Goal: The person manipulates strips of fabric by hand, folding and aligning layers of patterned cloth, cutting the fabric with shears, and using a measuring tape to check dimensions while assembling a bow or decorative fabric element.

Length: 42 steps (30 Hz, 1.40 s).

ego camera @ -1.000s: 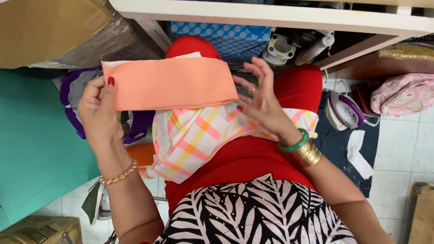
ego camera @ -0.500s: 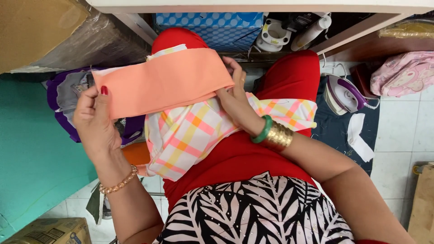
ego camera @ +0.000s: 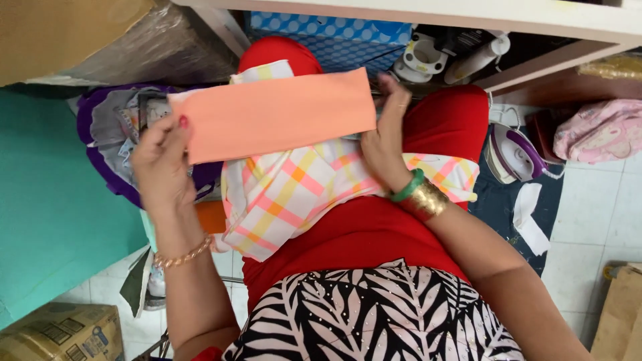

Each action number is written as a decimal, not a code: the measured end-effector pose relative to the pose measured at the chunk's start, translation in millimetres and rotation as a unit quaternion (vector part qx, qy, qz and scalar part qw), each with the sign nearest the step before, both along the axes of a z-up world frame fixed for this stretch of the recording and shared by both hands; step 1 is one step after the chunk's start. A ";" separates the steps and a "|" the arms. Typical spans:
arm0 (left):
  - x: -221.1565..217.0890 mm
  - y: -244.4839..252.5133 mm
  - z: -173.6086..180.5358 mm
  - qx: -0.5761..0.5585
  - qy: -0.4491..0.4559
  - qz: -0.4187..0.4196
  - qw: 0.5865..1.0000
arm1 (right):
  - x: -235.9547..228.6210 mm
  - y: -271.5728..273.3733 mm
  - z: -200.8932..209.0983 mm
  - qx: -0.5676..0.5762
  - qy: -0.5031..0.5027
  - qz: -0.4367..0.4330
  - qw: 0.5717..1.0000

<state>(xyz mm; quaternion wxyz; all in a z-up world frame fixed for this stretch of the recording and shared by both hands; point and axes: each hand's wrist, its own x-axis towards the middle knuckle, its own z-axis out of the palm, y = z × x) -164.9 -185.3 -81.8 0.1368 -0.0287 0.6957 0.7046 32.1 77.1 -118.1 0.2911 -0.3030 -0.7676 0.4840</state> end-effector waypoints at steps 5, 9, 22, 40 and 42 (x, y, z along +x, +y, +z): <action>-0.7 -0.6 -12.1 0.032 0.011 -0.041 0.999 | -4.0 12.6 -29.1 -0.078 0.087 0.179 0.977; -1.2 6.2 -17.7 0.034 -0.004 -0.051 0.998 | 7.9 42.6 -42.8 -0.246 0.048 0.346 0.904; 3.3 40.7 -47.8 0.108 -0.178 -0.082 0.975 | -29.3 2.6 28.4 0.250 0.128 0.214 0.935; 9.0 65.4 -41.7 0.225 -0.283 -0.260 0.895 | 0.0 6.2 -19.2 -0.047 0.153 0.155 0.975; 11.8 61.6 -28.3 0.222 -0.181 -0.267 0.920 | 5.7 2.2 6.2 -0.114 0.131 0.174 0.969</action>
